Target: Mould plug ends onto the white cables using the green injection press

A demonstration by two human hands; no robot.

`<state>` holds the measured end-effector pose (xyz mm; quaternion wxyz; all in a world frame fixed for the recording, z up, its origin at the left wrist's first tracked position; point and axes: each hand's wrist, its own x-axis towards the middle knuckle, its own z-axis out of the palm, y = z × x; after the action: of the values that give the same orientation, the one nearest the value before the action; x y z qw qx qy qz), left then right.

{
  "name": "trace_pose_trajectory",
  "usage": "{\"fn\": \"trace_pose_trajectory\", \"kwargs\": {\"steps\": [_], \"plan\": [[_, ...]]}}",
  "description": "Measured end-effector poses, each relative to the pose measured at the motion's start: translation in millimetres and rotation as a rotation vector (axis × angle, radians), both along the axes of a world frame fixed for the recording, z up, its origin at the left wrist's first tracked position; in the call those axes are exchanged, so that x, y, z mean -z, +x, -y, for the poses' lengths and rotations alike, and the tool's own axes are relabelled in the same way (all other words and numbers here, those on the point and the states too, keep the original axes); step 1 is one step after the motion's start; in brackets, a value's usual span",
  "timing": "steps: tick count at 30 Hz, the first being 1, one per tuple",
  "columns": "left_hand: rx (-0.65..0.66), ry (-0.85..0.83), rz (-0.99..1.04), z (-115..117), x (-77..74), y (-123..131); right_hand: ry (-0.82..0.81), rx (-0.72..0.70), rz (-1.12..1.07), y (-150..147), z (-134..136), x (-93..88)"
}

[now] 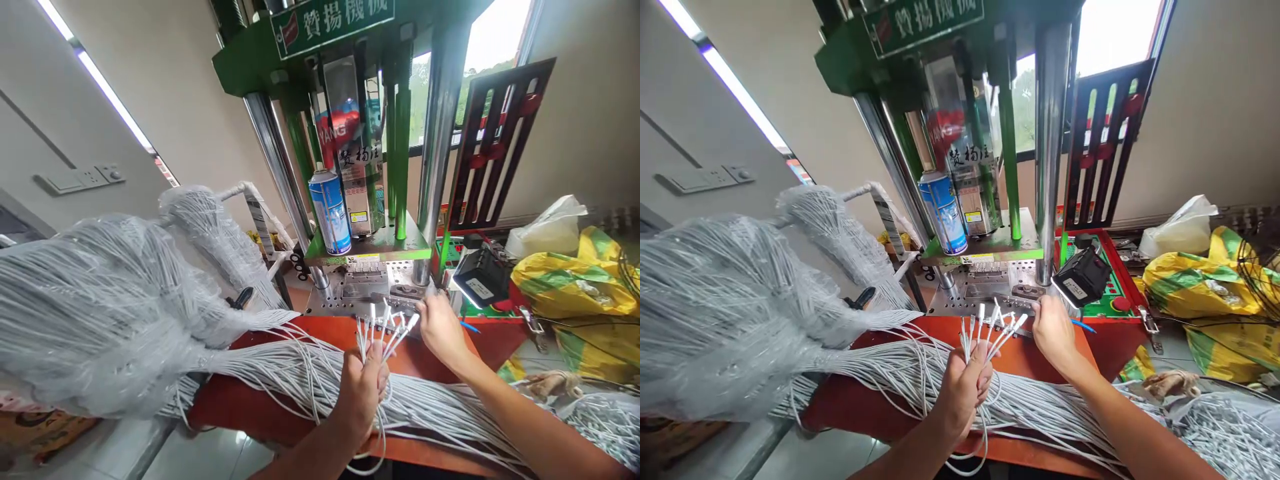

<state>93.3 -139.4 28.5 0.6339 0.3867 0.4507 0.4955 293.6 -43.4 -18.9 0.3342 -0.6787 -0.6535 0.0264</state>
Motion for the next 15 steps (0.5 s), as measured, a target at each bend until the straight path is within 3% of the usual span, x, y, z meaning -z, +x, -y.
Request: {"fn": "trace_pose_trajectory", "kwargs": {"steps": [5,8,12,15], "plan": [[0.029,0.034,-0.035,2.3,-9.2,-23.7,-0.102,-0.103,-0.034,32.0,8.2,11.0],[0.039,0.035,-0.072,2.7,-14.7,-29.0,-0.149,-0.17,-0.103,36.3,12.1,6.1],[0.121,0.065,-0.125,4.8,-24.0,-29.2,-0.233,-0.36,-0.286,13.0,19.2,-24.5],[0.245,0.099,-0.198,7.6,-30.9,-31.3,-0.479,-0.666,-0.692,-14.3,25.2,-57.9]]}}
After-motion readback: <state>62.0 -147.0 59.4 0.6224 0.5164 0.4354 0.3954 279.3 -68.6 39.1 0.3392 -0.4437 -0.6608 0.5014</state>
